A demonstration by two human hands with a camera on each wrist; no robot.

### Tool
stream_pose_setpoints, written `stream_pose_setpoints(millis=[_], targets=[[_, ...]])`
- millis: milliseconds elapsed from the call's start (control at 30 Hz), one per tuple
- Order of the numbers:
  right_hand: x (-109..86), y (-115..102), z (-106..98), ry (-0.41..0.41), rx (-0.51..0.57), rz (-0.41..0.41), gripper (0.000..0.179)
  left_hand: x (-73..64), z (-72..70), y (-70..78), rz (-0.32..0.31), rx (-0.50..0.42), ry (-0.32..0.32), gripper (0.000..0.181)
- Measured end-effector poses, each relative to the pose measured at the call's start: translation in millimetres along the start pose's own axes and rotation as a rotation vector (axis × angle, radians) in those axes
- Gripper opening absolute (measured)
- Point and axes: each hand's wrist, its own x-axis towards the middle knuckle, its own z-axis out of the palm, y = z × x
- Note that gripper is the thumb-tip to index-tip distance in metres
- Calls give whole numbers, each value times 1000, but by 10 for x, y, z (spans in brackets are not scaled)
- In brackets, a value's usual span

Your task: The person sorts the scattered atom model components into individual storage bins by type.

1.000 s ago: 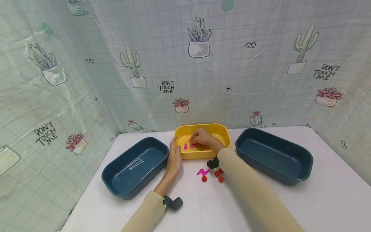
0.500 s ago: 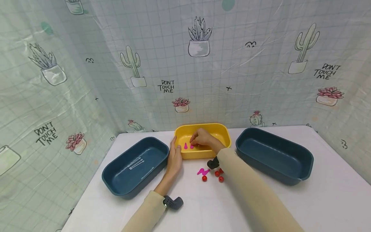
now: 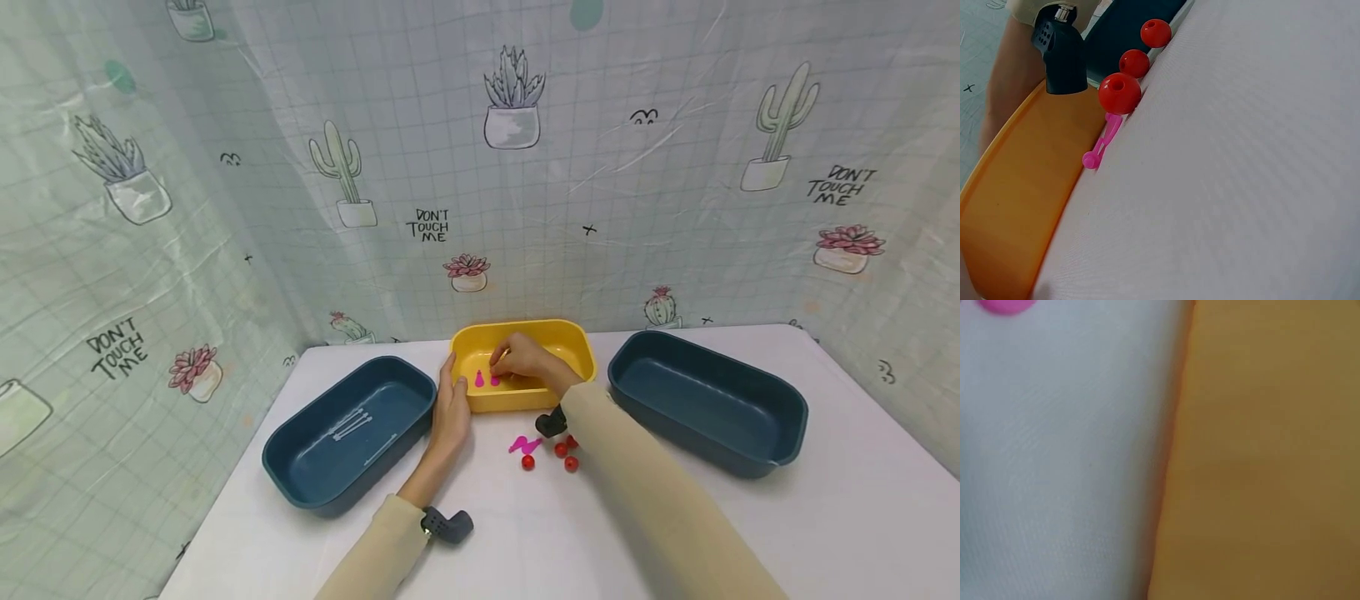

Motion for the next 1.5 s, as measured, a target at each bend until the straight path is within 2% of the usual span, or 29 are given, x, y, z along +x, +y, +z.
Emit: stream_pose_setpoints(millis=[267, 433, 1067, 1300, 1500], targets=[[-57, -28, -49, -59, -11, 0, 24, -21, 1, -15, -17, -7, -9, 54], [-147, -91, -110, -78, -33, -29, 27, -9, -2, -21, -17, -8, -9, 54], [-470, -146, -266, -42, -59, -188, 31, -13, -9, 31, -38, -6, -19, 54], [-693, -221, -262, -24, -71, -262, 23, -25, -6, 27, -37, 3, -15, 54], [-860, -253, -280, -24, -62, -289, 21, -18, -6, 10, -30, 5, -15, 55]])
